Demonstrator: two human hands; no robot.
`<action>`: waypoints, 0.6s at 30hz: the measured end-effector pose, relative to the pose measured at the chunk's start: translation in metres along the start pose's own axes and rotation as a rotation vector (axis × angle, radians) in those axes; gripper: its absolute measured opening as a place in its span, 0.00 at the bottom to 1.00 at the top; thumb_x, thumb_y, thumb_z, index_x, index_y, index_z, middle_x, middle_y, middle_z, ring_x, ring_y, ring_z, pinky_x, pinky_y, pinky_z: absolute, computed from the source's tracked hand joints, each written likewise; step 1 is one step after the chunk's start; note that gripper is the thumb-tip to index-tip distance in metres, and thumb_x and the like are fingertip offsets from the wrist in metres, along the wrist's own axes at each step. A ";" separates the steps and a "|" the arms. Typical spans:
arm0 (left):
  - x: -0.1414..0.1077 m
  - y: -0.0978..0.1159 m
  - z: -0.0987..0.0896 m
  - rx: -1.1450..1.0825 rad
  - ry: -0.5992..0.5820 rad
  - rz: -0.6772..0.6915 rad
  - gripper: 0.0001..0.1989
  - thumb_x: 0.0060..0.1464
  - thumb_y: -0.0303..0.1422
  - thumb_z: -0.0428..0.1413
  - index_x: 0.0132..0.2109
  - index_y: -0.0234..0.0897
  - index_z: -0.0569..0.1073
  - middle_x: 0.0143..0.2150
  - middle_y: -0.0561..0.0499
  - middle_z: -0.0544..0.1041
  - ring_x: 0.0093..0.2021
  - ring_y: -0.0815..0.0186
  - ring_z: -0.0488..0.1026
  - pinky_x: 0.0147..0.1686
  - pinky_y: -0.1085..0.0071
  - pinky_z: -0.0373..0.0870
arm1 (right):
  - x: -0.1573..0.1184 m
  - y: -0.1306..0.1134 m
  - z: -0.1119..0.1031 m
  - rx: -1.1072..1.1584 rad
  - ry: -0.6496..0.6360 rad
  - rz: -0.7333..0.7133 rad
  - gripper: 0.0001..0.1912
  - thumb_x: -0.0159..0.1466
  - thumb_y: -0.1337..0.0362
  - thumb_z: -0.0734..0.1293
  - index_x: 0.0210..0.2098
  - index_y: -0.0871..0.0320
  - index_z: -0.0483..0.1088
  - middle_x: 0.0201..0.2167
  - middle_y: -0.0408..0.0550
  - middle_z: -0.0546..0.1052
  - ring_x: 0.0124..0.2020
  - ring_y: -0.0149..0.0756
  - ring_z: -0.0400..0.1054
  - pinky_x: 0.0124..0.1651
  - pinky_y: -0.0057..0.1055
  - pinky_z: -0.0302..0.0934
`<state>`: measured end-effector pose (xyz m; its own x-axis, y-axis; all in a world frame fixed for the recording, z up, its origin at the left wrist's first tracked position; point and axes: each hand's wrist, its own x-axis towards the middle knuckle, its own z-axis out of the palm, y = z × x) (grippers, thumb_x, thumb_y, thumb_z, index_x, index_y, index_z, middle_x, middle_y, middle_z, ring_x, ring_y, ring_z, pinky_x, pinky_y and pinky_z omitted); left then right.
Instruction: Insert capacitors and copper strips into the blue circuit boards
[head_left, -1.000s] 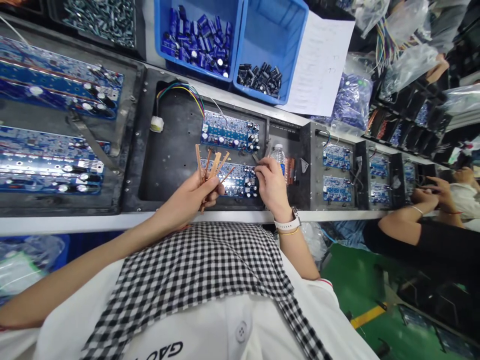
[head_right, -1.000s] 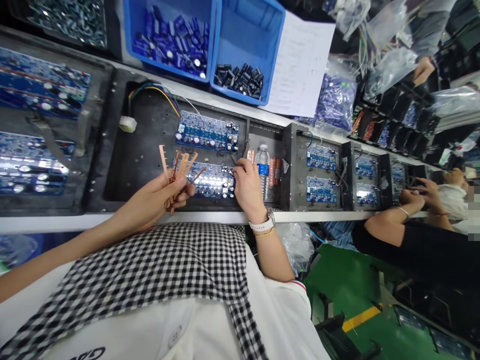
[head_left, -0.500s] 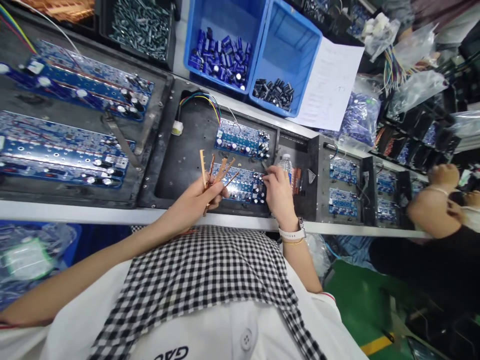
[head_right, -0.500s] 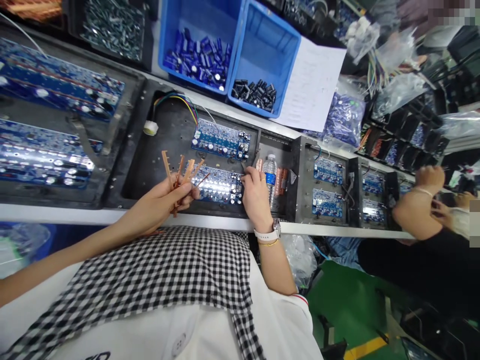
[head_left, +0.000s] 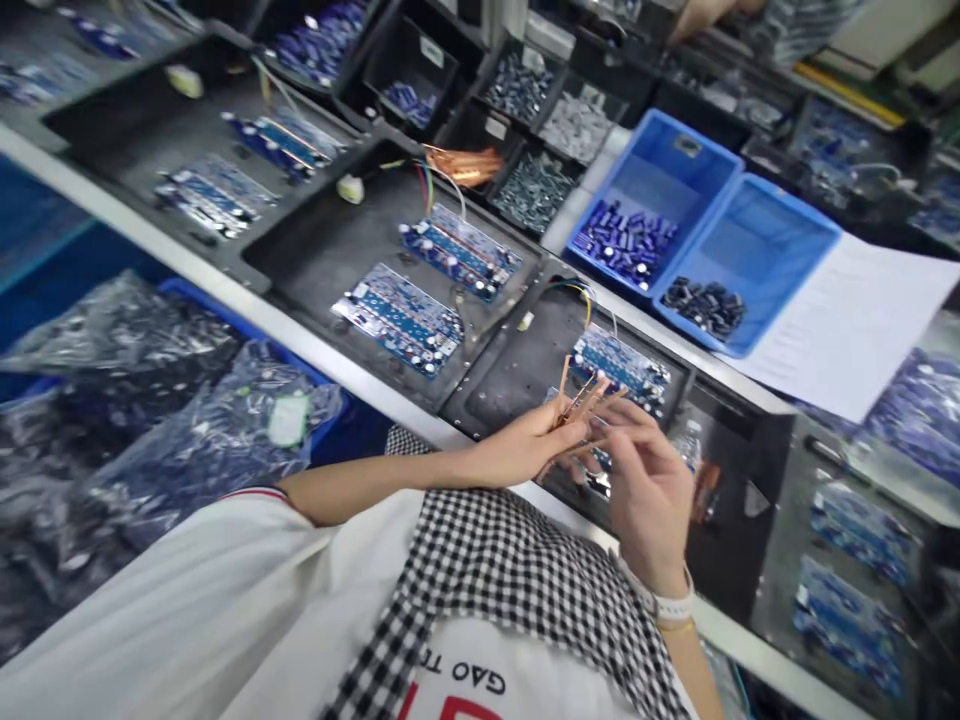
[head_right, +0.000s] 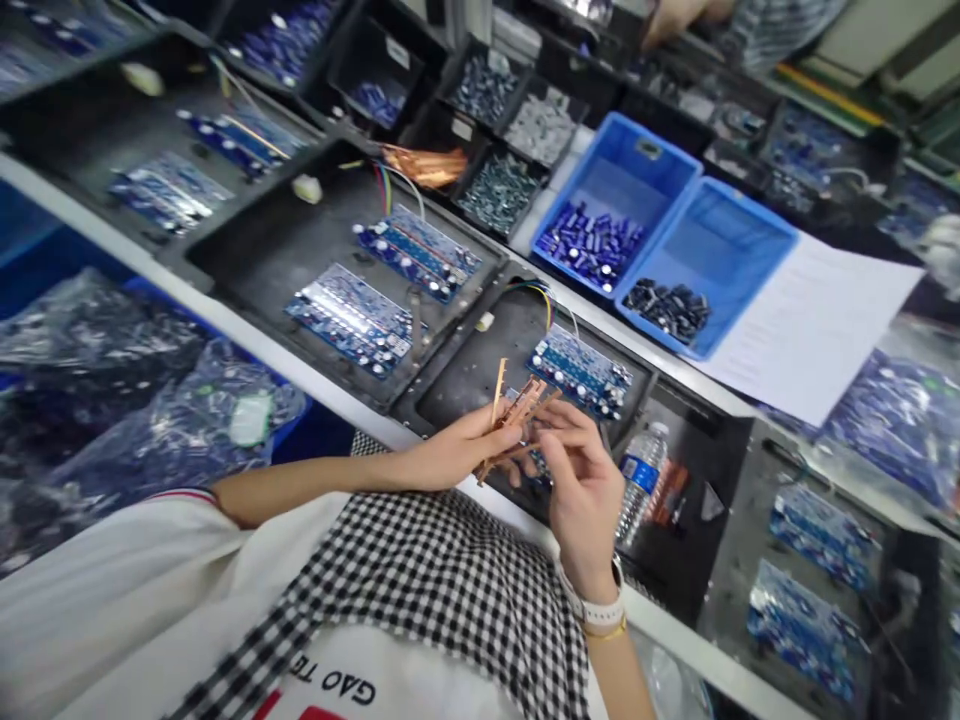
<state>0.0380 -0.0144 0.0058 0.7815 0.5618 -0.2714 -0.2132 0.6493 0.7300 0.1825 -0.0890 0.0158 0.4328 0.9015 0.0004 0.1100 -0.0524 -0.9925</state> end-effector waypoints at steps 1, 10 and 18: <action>0.000 0.002 -0.002 -0.054 0.036 0.002 0.19 0.59 0.43 0.57 0.51 0.37 0.65 0.42 0.46 0.73 0.35 0.67 0.74 0.32 0.72 0.71 | 0.005 -0.004 -0.002 0.045 0.060 -0.019 0.06 0.65 0.60 0.66 0.31 0.53 0.69 0.50 0.50 0.76 0.45 0.42 0.76 0.46 0.46 0.72; -0.006 0.015 -0.022 0.350 -0.156 -0.366 0.20 0.64 0.48 0.49 0.41 0.33 0.70 0.26 0.54 0.69 0.22 0.75 0.64 0.24 0.77 0.62 | 0.095 0.008 -0.047 -0.809 -0.144 -0.366 0.10 0.68 0.63 0.64 0.45 0.54 0.76 0.37 0.48 0.78 0.37 0.35 0.73 0.43 0.33 0.66; 0.034 0.026 -0.035 0.426 0.252 -0.215 0.16 0.61 0.46 0.52 0.39 0.36 0.64 0.24 0.57 0.69 0.17 0.78 0.52 0.16 0.81 0.46 | 0.147 0.048 -0.020 -1.113 -0.351 -0.470 0.15 0.70 0.70 0.58 0.48 0.55 0.75 0.37 0.49 0.74 0.39 0.37 0.65 0.42 0.33 0.56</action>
<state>0.0388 0.0397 -0.0060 0.6050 0.5791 -0.5465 0.2332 0.5274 0.8170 0.2690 0.0325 -0.0297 -0.0947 0.9879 0.1230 0.9563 0.1246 -0.2645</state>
